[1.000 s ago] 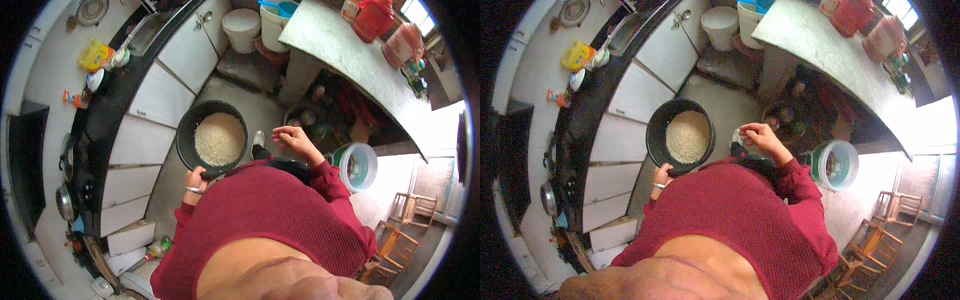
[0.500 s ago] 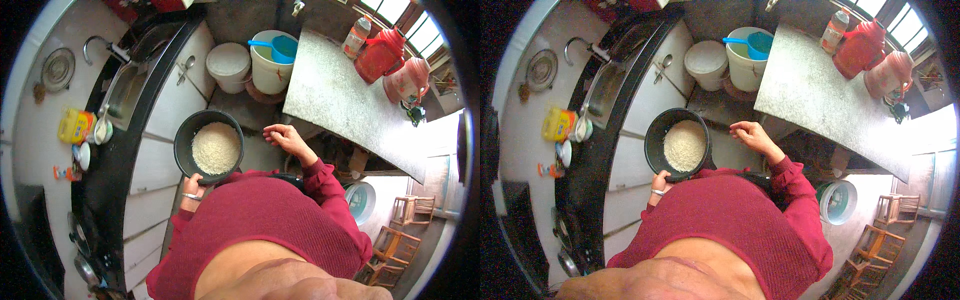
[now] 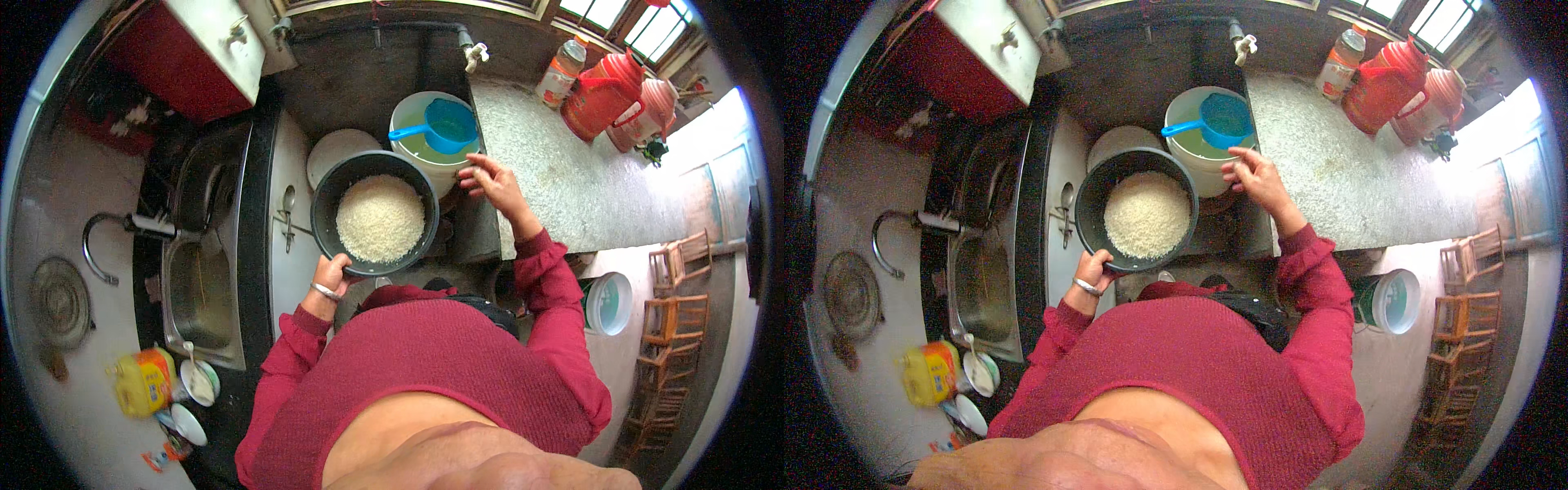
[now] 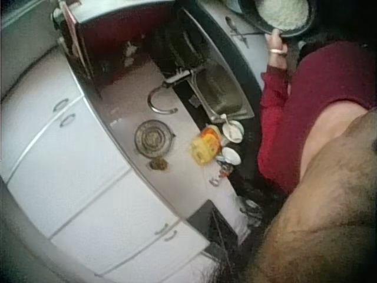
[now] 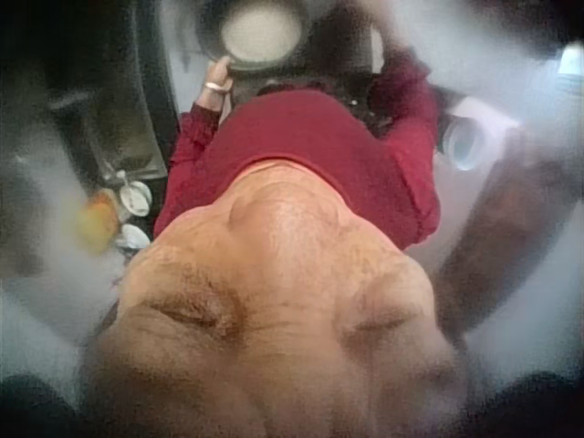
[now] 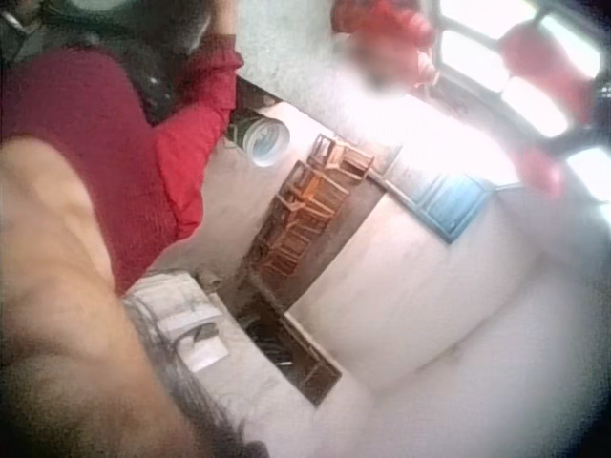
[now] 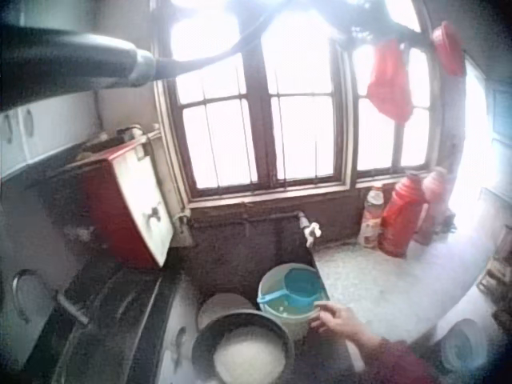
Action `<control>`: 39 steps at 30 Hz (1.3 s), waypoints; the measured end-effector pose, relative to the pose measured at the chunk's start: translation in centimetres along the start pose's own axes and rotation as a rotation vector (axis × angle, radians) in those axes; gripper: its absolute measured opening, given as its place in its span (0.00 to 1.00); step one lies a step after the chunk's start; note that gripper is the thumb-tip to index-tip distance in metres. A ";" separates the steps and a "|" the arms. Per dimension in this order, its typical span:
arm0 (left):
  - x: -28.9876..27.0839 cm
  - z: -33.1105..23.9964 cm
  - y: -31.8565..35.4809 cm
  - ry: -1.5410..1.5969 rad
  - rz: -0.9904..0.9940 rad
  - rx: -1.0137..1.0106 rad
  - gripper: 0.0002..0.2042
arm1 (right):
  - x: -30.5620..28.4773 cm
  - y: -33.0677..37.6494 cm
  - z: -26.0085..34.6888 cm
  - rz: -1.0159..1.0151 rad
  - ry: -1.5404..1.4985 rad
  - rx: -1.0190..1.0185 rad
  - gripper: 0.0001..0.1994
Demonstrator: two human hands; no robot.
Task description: The person washes rice in a black pot by adding water from a tap and a bucket, swirling the rice by hand, and draining the water.
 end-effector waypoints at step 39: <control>26.3 -6.4 -25.4 -0.168 0.086 -0.166 0.18 | -18.5 -21.9 16.7 -0.673 0.954 -0.230 0.11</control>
Point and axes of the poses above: each hand's wrist, its own y-axis away from the middle knuckle, its own x-axis out of the palm, z = x × y, the point moved 8 cm from there along -y, towards the middle knuckle, and after that the axes turned 9 degrees about x, right-handed, at the moved point
